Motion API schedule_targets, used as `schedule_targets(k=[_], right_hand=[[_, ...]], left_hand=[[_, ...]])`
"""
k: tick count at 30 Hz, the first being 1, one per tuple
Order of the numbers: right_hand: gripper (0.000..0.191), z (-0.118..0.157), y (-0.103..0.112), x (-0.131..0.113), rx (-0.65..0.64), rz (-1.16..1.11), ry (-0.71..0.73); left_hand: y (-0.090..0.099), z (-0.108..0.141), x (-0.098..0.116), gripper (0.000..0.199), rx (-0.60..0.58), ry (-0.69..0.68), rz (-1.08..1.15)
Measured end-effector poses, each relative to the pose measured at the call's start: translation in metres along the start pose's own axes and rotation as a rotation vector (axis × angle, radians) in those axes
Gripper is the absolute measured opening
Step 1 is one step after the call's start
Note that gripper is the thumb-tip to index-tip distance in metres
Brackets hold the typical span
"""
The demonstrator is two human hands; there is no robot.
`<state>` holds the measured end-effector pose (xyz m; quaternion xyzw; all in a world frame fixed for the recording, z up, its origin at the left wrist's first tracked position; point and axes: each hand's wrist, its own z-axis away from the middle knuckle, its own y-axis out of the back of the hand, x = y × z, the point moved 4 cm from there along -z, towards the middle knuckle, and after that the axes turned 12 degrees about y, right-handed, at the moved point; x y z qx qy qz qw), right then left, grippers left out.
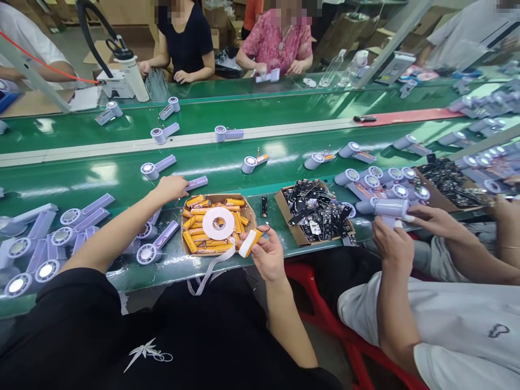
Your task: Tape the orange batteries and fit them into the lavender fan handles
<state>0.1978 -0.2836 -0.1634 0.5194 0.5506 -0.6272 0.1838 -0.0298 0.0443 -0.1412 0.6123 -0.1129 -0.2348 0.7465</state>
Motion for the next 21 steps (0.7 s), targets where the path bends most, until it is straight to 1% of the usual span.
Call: schedule_targets(k=[2, 3, 6, 8, 11, 14, 17, 21], right_hand=[[0.061, 0.001, -0.005, 0.003, -0.029, -0.021, -0.015], [0.06, 0.0, -0.008, 0.004, -0.037, -0.032, -0.019], [0.06, -0.001, -0.016, 0.005, -0.053, -0.04, -0.03], [0.061, -0.001, -0.02, 0.006, -0.064, -0.027, -0.047], [0.063, -0.002, -0.022, 0.007, -0.079, -0.015, -0.077], [0.062, -0.002, -0.022, 0.009, -0.085, -0.023, -0.086], [0.062, -0.004, -0.023, 0.011, -0.089, -0.026, -0.087], [0.064, -0.004, -0.025, 0.013, -0.114, -0.01, -0.111]], left_hand=[[0.0, -0.002, 0.004, 0.033, 0.019, -0.04, 0.003], [0.0, -0.003, 0.006, 0.033, 0.042, -0.068, 0.009], [0.003, -0.008, 0.007, 0.047, 0.119, -0.163, 0.046], [0.002, -0.013, 0.005, 0.054, 0.128, -0.205, 0.067], [-0.002, -0.025, 0.002, 0.058, 0.079, -0.146, 0.073], [-0.002, -0.038, 0.006, 0.049, 0.044, -0.074, 0.08], [-0.001, -0.047, 0.013, 0.04, 0.034, -0.056, 0.095], [-0.002, -0.055, 0.019, 0.038, 0.038, -0.062, 0.123]])
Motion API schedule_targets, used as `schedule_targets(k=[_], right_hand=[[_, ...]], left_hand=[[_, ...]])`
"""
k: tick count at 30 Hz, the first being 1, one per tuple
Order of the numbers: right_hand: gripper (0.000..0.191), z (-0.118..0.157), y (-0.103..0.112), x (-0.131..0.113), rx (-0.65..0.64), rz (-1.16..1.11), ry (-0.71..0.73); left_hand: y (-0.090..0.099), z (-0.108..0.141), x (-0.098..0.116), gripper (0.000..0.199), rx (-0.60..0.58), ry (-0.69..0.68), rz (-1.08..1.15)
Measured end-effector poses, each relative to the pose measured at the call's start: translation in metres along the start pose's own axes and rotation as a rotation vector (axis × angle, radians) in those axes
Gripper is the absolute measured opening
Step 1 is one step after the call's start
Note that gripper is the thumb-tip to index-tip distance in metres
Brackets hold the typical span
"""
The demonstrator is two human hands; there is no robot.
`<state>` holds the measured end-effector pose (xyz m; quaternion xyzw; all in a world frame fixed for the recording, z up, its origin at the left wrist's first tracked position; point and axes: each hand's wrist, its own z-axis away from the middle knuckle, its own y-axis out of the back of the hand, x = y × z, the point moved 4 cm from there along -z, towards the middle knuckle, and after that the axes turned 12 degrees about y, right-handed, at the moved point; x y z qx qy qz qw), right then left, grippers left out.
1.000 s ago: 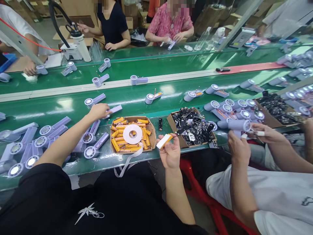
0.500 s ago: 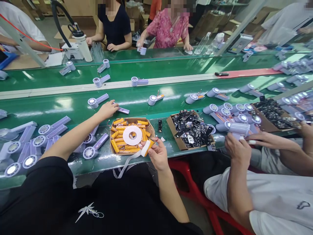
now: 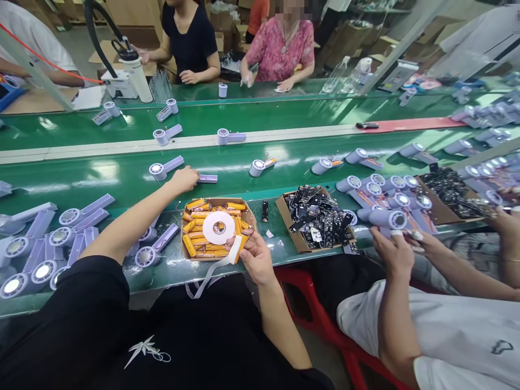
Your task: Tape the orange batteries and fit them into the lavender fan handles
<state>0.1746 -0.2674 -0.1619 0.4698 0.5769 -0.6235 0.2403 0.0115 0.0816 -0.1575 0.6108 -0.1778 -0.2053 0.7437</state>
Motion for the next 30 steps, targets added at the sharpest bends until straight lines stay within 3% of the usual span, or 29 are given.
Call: schedule_targets(k=[8, 11, 14, 18, 21, 26, 30], right_hand=[[0.055, -0.016, 0.001, -0.014, -0.082, 0.081, 0.06], [0.056, -0.052, -0.002, -0.03, -0.035, 0.15, 0.174], [0.052, -0.113, -0.012, -0.038, -0.026, 0.244, 0.299], [0.054, -0.203, -0.03, -0.014, -0.179, 0.408, 0.307], [0.058, -0.247, -0.036, 0.016, -0.29, 0.563, 0.221], [0.061, -0.264, -0.024, 0.042, -0.315, 0.652, 0.143], [0.058, -0.265, -0.011, 0.047, -0.299, 0.675, 0.156]], left_hand=[[0.006, -0.029, -0.007, 0.019, -0.09, -0.053, 0.134], [0.01, -0.035, -0.011, 0.025, -0.121, -0.079, 0.223], [0.009, -0.036, -0.015, 0.03, -0.076, -0.054, 0.277], [0.005, -0.034, -0.011, 0.033, 0.0, -0.035, 0.29], [0.004, -0.032, -0.002, 0.031, -0.004, -0.12, 0.285], [-0.001, -0.031, 0.008, 0.038, -0.02, -0.265, 0.292], [-0.007, -0.038, 0.011, 0.028, -0.017, -0.293, 0.293]])
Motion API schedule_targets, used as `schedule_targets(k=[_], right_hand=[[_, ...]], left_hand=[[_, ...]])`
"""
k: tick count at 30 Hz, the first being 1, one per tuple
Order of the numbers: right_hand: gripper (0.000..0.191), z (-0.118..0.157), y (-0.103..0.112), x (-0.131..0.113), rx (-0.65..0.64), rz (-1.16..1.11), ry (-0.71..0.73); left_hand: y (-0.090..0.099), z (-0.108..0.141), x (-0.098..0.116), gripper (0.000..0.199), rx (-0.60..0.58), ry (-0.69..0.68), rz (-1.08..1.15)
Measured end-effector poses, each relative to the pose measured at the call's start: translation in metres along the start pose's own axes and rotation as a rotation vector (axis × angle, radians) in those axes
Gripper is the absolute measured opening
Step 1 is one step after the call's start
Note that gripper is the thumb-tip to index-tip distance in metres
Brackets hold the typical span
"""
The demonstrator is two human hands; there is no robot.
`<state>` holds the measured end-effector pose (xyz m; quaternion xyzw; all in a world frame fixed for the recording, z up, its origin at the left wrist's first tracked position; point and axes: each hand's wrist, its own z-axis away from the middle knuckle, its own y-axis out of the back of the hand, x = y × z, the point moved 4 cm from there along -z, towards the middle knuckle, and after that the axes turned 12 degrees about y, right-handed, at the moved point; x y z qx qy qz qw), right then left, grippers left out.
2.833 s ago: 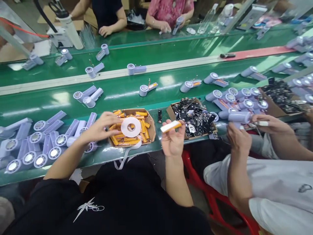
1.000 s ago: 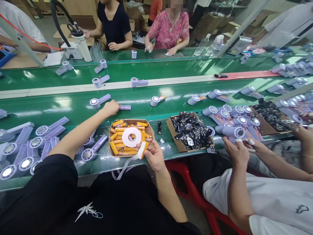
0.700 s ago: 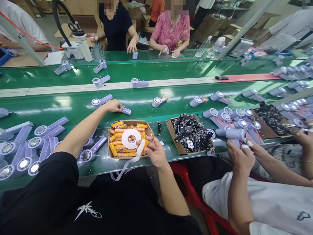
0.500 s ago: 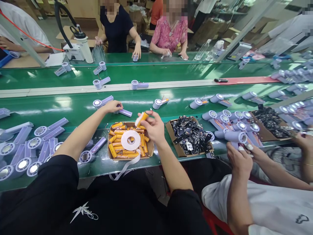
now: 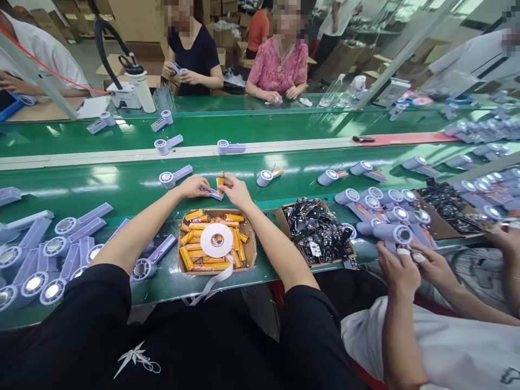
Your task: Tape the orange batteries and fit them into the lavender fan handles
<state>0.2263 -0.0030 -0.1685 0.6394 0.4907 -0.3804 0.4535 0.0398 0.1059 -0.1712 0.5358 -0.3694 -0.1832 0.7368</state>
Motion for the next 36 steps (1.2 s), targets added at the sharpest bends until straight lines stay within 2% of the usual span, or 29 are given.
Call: schedule_targets(k=[2, 6, 11, 17, 22, 26, 29, 31, 32, 33, 34, 36], right_hand=[[0.053, -0.001, 0.001, 0.003, -0.01, 0.05, 0.019], [0.044, -0.003, -0.002, 0.006, -0.093, 0.286, 0.09], [0.04, 0.0, -0.001, 0.006, -0.201, 0.486, 0.09], [0.042, -0.004, -0.002, 0.0, -0.436, 0.826, 0.021], [0.047, -0.015, -0.018, -0.008, -0.653, 1.007, -0.02], [0.045, -0.029, -0.031, -0.02, -0.773, 1.057, -0.032], [0.045, -0.029, -0.02, -0.037, -0.808, 1.038, -0.027], [0.046, -0.01, -0.002, -0.052, -0.749, 0.984, 0.014], [0.046, 0.006, 0.01, -0.061, -0.66, 0.928, 0.054], [0.045, 0.027, 0.022, -0.071, -0.54, 0.852, 0.103], [0.044, 0.052, 0.034, -0.081, -0.39, 0.752, 0.156], [0.037, 0.11, 0.05, -0.096, -0.176, 0.579, 0.214]], left_hand=[[-0.002, -0.004, 0.001, 0.026, -0.01, 0.001, 0.006], [-0.004, -0.01, 0.005, 0.025, -0.023, 0.025, 0.034], [-0.008, -0.014, 0.009, 0.025, 0.013, 0.117, 0.131], [-0.014, -0.027, 0.01, 0.015, 0.056, 0.291, 0.314], [-0.016, -0.033, 0.014, 0.015, 0.075, 0.386, 0.509], [-0.005, -0.03, 0.025, 0.013, 0.092, 0.423, 0.575], [0.018, -0.019, 0.033, 0.008, 0.131, 0.435, 0.522], [0.037, 0.001, 0.04, 0.027, 0.206, 0.421, 0.467], [0.045, 0.016, 0.046, 0.035, 0.245, 0.36, 0.422], [0.049, 0.034, 0.056, 0.04, 0.26, 0.254, 0.367], [0.049, 0.055, 0.068, 0.041, 0.244, 0.092, 0.291], [0.035, 0.105, 0.1, 0.038, 0.113, -0.283, 0.115]])
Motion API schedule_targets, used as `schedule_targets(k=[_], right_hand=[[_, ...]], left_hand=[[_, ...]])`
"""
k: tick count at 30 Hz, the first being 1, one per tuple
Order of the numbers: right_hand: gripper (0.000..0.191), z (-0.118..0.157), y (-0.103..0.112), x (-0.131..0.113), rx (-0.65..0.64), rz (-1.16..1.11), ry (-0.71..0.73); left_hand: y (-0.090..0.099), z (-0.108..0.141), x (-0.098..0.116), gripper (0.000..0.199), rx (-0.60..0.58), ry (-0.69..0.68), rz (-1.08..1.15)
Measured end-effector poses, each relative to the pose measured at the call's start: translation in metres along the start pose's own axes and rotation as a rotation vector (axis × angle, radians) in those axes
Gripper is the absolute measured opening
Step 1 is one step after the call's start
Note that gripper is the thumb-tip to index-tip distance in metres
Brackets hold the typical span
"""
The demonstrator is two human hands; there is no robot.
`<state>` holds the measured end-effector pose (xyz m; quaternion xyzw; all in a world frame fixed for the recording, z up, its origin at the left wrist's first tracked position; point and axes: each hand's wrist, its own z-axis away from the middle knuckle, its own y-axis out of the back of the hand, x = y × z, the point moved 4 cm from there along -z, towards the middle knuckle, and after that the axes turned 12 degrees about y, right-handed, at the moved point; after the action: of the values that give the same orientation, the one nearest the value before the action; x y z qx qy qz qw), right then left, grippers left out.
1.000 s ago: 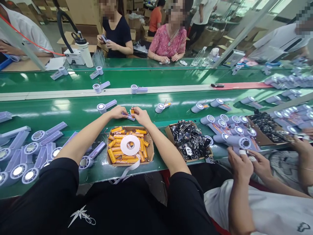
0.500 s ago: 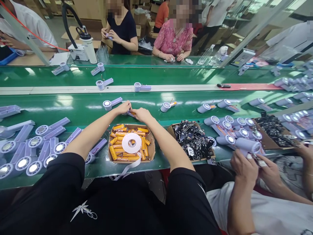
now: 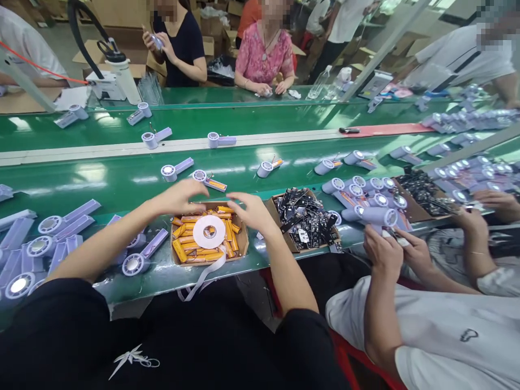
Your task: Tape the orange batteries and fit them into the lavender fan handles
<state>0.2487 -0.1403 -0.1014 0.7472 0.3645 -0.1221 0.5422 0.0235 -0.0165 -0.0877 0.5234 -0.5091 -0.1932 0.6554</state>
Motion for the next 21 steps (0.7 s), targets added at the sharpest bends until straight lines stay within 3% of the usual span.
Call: schedule_targets(k=[2, 4, 9, 11, 15, 18, 21], right_hand=[[0.033, 0.05, 0.002, -0.021, 0.092, -0.07, -0.016], [0.034, 0.081, -0.007, -0.043, 0.063, -0.05, -0.061], [0.032, 0.093, -0.041, -0.075, -0.328, 0.204, -0.157], [0.025, 0.091, -0.045, -0.078, -0.392, 0.203, -0.138], [0.023, 0.097, -0.041, -0.08, -0.284, -0.046, -0.063], [0.02, 0.102, -0.042, -0.081, -0.129, -0.264, -0.163], [0.043, 0.099, -0.055, -0.086, -0.049, -0.46, -0.239]], left_hand=[[-0.018, 0.039, 0.035, 0.039, -0.079, -0.185, -0.162], [-0.032, 0.065, 0.057, 0.04, -0.036, -0.204, -0.314], [-0.05, 0.079, 0.072, 0.032, -0.05, -0.268, -0.424], [-0.046, 0.08, 0.071, 0.027, -0.019, -0.259, -0.449], [-0.026, 0.096, 0.073, 0.037, 0.089, -0.21, -0.442], [-0.014, 0.115, 0.079, 0.031, 0.221, -0.169, -0.429], [-0.013, 0.132, 0.084, 0.022, 0.301, -0.159, -0.414]])
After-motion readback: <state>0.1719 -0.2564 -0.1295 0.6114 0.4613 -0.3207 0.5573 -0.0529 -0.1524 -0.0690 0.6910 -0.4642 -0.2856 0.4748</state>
